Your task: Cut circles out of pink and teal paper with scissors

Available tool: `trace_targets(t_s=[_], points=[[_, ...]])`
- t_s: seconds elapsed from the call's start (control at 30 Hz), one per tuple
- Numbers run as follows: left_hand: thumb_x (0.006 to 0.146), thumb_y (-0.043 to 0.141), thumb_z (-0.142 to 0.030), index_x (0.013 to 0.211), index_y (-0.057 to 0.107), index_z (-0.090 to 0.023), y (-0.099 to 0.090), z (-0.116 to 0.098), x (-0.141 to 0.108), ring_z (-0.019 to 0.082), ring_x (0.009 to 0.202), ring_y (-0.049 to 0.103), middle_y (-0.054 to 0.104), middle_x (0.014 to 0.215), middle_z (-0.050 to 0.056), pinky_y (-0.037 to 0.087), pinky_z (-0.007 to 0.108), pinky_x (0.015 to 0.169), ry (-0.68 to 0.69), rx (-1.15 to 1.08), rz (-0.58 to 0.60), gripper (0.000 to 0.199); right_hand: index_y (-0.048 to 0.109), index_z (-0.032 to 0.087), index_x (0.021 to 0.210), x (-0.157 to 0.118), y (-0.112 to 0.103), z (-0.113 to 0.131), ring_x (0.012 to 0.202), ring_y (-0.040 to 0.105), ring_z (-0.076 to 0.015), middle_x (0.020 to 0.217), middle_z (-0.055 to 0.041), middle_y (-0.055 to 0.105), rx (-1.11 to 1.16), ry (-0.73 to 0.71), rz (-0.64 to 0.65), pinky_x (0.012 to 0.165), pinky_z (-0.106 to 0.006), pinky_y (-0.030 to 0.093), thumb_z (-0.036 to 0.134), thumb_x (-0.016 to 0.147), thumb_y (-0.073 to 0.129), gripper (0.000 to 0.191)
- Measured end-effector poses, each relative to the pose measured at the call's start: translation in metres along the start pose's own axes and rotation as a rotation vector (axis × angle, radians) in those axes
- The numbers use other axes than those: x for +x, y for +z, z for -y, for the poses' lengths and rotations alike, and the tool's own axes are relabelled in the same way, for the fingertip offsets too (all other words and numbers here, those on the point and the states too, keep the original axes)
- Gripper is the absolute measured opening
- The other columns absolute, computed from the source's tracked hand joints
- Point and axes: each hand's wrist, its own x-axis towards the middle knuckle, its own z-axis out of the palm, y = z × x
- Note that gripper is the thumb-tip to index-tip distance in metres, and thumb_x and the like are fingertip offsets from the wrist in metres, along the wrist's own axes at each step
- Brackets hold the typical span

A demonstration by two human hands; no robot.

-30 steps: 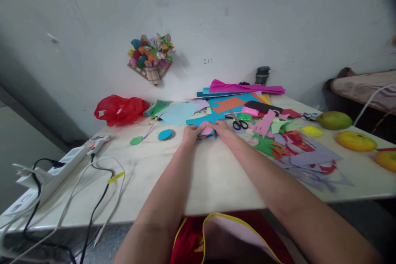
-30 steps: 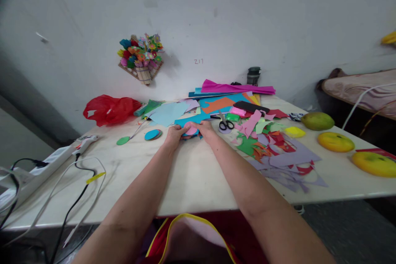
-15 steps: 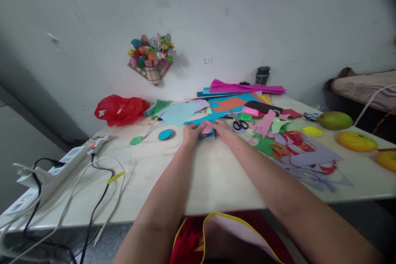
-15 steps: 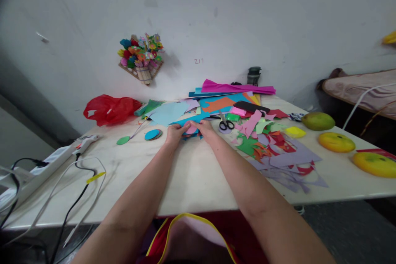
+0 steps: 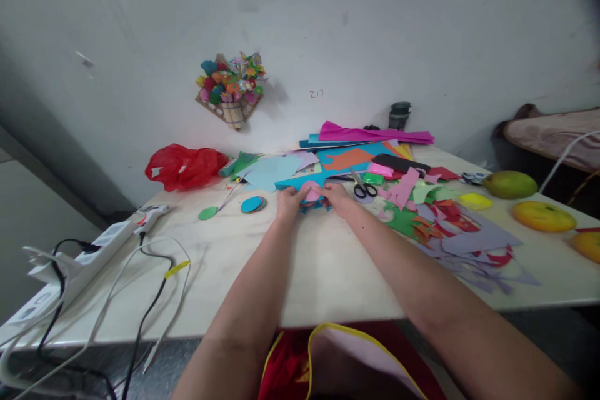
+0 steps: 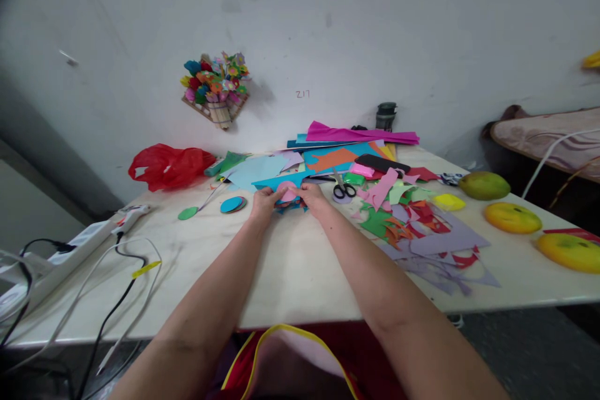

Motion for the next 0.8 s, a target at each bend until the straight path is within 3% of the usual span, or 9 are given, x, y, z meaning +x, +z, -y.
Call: trace_targets(t_s=[0.2,0.4,0.5,0.67,0.8], points=[[0.047,0.091,-0.032,0.057,0.043,-0.017,-0.004,-0.002,-0.001,0.014,0.06,0.059,0.051,0.057,-0.003,0.056,0.029,0.055,-0.155,-0.161,0.095,0.051,0.045,0.019,0.051,0.0,0.001,0.002,0.041,0.044,-0.0078,0.045,0.0048,0.048,-0.038,-0.004,0.018,0.035,-0.019,0.032,0.044,0.049,0.087,0.049],[0.049,0.091,-0.031,0.06,0.048,-0.016,-0.004,-0.003,-0.001,0.014,0.058,0.057,0.056,0.059,0.001,0.054,0.03,0.055,-0.175,-0.177,0.082,0.047,0.043,0.019,0.051,0.001,0.0,-0.001,0.041,0.042,-0.0067,0.045,0.0049,0.048,-0.048,-0.033,0.031,0.036,-0.019,0.032,0.044,0.05,0.086,0.049],[0.051,0.089,-0.037,0.057,0.049,-0.016,-0.005,0.001,0.0,0.012,0.053,0.052,0.053,0.054,0.0,0.048,0.028,0.051,-0.153,-0.129,0.09,0.046,0.042,0.019,0.051,0.001,0.0,-0.001,0.041,0.043,-0.0069,0.045,0.0051,0.048,-0.052,-0.041,0.052,0.037,-0.019,0.033,0.044,0.049,0.086,0.051],[0.052,0.088,-0.043,0.046,0.035,-0.02,-0.009,0.01,0.004,0.006,0.043,0.03,0.032,0.043,-0.007,0.028,0.024,0.042,-0.043,-0.042,0.032,0.058,0.042,0.019,0.05,0.0,0.001,-0.001,0.041,0.047,-0.0078,0.044,0.005,0.048,-0.058,-0.032,0.085,0.035,-0.018,0.032,0.044,0.049,0.087,0.052],[0.051,0.088,-0.04,0.046,0.037,-0.019,-0.009,0.01,0.004,0.006,0.045,0.031,0.036,0.046,-0.006,0.025,0.024,0.043,-0.044,-0.078,0.023,0.055,0.053,0.017,0.057,-0.001,0.001,0.0,0.04,0.05,-0.0092,0.048,0.0026,0.055,-0.019,0.014,0.128,0.033,-0.019,0.033,0.044,0.054,0.086,0.043]])
